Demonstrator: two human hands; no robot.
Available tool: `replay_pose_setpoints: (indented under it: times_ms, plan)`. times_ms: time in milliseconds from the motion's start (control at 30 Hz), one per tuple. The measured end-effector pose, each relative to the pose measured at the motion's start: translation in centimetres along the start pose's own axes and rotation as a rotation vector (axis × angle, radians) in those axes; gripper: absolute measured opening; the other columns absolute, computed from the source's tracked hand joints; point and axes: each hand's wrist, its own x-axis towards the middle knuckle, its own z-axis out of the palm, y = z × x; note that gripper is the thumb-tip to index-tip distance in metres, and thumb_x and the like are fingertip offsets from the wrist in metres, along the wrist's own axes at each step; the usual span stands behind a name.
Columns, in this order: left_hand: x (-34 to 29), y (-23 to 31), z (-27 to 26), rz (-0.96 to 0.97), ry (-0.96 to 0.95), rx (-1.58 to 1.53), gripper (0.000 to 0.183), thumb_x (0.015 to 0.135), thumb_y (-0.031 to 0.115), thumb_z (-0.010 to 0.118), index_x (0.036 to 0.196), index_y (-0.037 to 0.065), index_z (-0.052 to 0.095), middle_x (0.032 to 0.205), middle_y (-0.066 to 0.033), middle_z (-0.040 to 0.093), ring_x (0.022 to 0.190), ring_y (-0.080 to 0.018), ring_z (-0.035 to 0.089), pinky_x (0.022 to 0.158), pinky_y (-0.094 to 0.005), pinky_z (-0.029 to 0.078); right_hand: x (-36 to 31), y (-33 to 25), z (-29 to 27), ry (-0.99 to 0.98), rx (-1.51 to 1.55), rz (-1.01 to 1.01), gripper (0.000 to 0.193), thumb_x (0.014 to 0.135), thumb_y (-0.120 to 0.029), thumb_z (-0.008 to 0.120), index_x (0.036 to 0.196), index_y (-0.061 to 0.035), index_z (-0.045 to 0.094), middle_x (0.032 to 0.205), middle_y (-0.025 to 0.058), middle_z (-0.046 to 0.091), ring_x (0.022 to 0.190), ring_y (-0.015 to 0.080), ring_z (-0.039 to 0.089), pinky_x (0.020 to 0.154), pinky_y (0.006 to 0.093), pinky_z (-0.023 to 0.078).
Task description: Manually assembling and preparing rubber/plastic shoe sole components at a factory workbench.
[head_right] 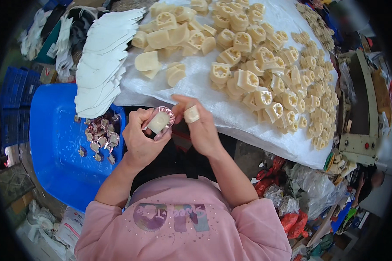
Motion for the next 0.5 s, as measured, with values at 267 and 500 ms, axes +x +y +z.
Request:
replay_pose_setpoints:
  times_ms: [267, 500]
  plan:
    - [-2.6, -5.0, -7.3, -0.004, 0.076, 0.39, 0.054, 0.062, -0.002, 0.074, 0.113, 0.0, 0.057, 0.089, -0.0115, 0.053, 0.076, -0.0242, 0.053, 0.069, -0.0316, 0.045, 3.7, -4.2, 1.6, -0.077, -0.252, -0.292, 0.027, 0.092, -0.007, 0.052, 0.117, -0.0009, 0.053, 0.087, 0.006, 0.059, 0.078, 0.0116, 0.056, 0.069, 0.0244, 0.047]
    - [-3.0, -5.7, -10.9, -0.125, 0.157, 0.452, 0.041, 0.064, -0.008, 0.068, 0.104, 0.0, 0.063, 0.091, -0.0122, 0.052, 0.081, -0.0256, 0.052, 0.069, -0.0339, 0.044, 8.1, -5.5, 6.0, -0.177, -0.816, -0.54, 0.037, 0.073, 0.008, 0.059, 0.108, -0.0026, 0.057, 0.093, 0.0096, 0.057, 0.076, 0.0239, 0.058, 0.065, 0.0346, 0.049]
